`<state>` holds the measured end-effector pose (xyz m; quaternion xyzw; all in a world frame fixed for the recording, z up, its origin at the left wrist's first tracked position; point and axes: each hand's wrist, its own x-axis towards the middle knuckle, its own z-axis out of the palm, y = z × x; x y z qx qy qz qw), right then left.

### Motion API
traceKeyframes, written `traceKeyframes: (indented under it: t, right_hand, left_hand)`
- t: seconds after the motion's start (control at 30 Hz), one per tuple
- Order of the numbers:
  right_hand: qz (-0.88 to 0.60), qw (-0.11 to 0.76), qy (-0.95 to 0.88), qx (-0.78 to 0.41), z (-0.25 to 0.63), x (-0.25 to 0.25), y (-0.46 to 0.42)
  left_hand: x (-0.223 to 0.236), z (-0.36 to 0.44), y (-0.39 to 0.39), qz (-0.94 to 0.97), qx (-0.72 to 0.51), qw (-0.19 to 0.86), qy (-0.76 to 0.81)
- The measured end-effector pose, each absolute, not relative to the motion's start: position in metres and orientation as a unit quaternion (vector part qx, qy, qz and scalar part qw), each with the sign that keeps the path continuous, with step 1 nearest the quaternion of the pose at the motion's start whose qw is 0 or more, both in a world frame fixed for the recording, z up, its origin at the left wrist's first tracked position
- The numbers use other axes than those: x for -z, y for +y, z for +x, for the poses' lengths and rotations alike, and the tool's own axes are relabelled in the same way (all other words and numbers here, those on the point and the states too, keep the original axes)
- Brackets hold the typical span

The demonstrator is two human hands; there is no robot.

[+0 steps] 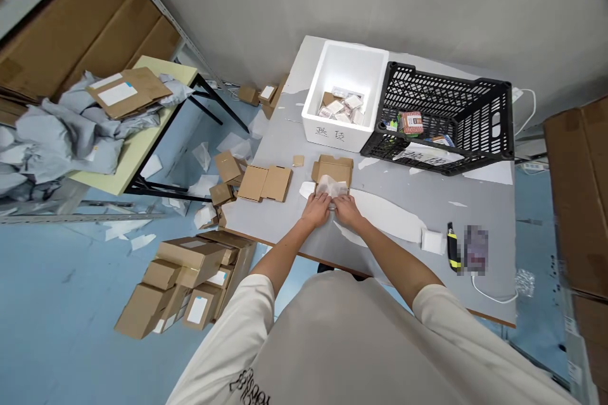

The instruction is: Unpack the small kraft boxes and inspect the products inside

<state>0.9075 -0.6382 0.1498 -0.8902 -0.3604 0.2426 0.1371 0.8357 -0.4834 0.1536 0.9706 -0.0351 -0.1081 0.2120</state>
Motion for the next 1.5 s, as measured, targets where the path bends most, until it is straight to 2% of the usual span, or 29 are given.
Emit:
traceKeyframes:
  t: [0.17,0.6,0.87,1.23,1.5]
  right_hand:
    - [-0.888,0.105,-0.370,-0.253,0.903,-0.154,-0.640]
    - [-0.914,0.189,-0.331,-0.143,0.898,-0.179,-0.713]
    - [-0.940,0.194,-0.241,-0.144,0.881,-0.176,-0.829]
    - [-0.963,0.158,-0.149,-0.159,0.863,-0.154,-1.019]
    - [-0.963,0.138,-0.170,-0.158,0.867,-0.137,-1.098]
  left_hand:
    - [-0.147,0.839,-0.488,0.976,0.164,0.146,-0.013]
    - [-0.196,0.844,-0.528,0.982,0.059,0.162,-0.077]
    - [-0.201,0.851,-0.640,0.966,0.077,0.182,-0.165]
    - [-0.170,0.859,-0.830,0.949,0.193,0.162,-0.192]
    - [-0.139,0.878,-0.910,0.953,0.208,0.146,-0.168]
